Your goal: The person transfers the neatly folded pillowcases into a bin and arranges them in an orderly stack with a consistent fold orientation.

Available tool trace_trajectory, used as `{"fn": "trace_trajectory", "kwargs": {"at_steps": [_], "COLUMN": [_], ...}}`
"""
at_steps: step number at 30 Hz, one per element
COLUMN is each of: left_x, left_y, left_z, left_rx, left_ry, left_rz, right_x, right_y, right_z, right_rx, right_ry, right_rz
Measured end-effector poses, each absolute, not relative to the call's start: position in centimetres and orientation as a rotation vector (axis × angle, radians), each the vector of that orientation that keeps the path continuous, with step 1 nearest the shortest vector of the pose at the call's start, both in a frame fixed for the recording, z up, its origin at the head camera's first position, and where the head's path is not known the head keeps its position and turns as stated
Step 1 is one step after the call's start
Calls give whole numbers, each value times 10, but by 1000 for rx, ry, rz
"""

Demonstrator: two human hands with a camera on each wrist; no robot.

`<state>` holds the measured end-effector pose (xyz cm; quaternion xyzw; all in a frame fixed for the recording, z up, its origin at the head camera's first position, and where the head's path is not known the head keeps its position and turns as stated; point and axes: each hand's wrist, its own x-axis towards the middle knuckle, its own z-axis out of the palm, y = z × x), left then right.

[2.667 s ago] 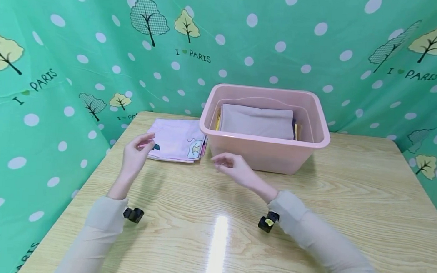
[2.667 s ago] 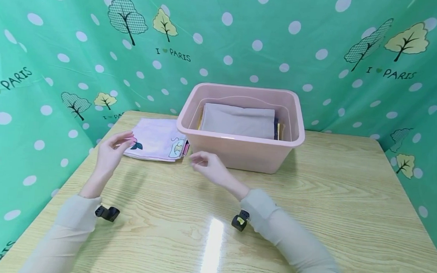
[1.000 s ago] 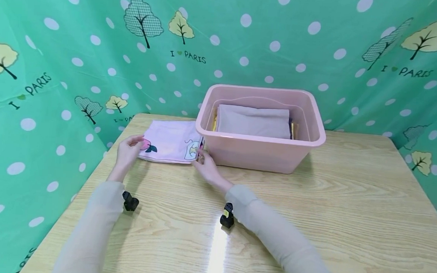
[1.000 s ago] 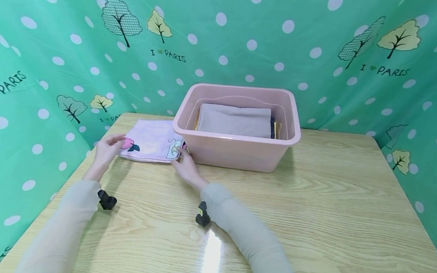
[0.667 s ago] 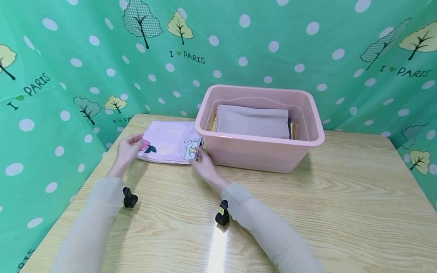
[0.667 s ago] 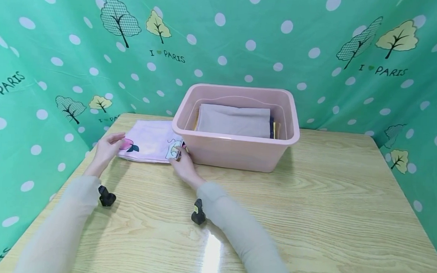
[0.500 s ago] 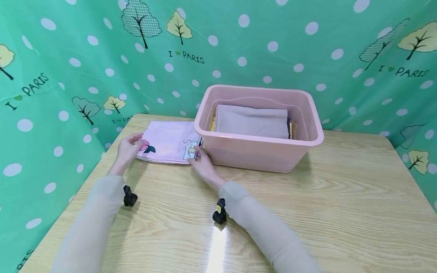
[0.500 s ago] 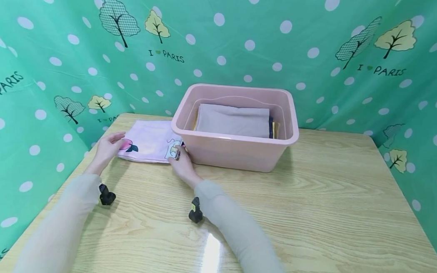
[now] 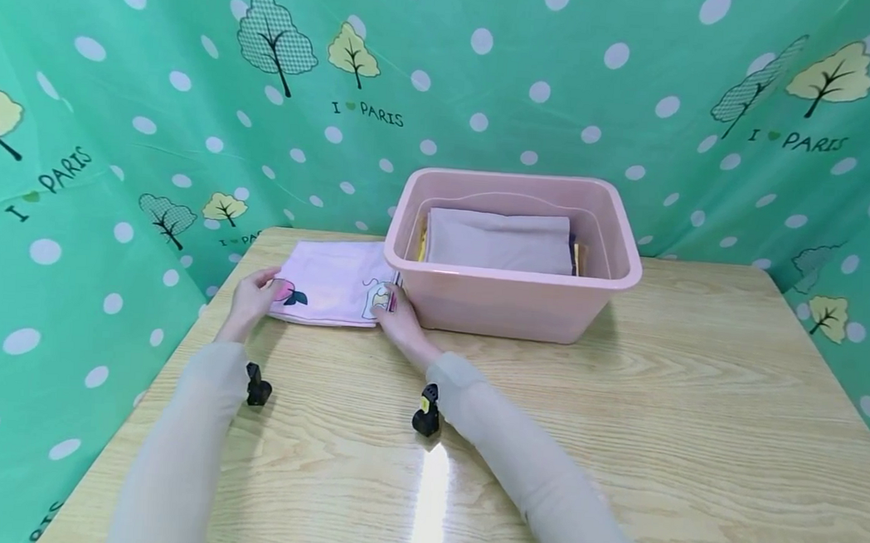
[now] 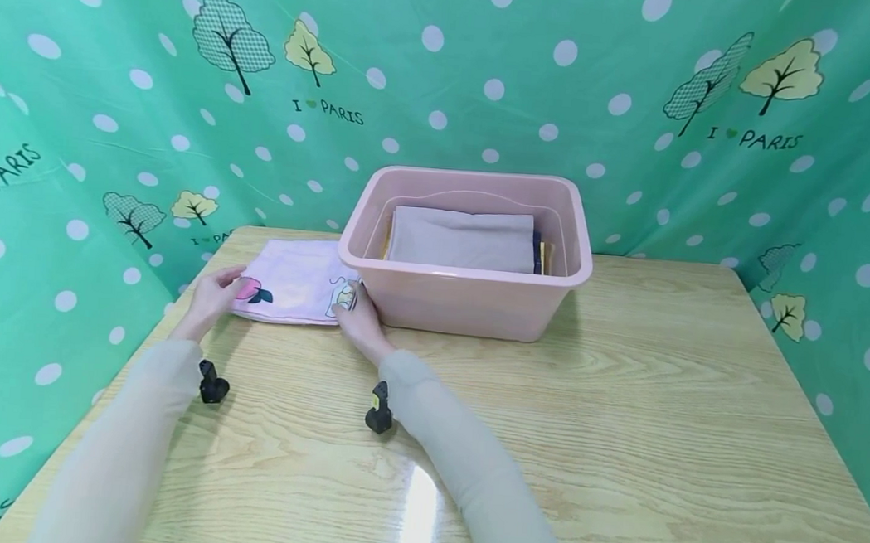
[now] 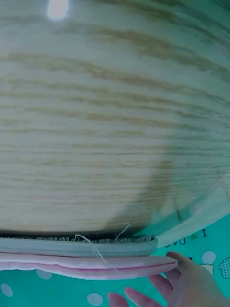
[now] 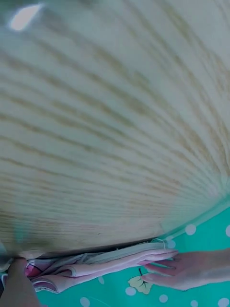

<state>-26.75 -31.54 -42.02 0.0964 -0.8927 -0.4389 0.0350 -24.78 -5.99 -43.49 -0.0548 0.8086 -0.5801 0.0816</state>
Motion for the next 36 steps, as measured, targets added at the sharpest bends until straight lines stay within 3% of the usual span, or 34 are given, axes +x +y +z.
{"fn": "trace_trajectory", "kwargs": {"at_steps": [16, 25, 36], "left_x": [-276, -271, -251], "left_y": [-316, -323, -347], "left_z": [-429, -427, -425], "left_rx": [308, 430, 350], "left_ry": [-2830, -2788, -2964], "left_rz": [-1376, -1527, -1554], "right_x": [-257, -258, -259], "right_y": [-63, -66, -64], "right_z": [-436, -439, -442], "right_rx": [-131, -132, -109], "right_ry": [2463, 2412, 2154], "right_rz": [-1657, -1731, -1855]}}
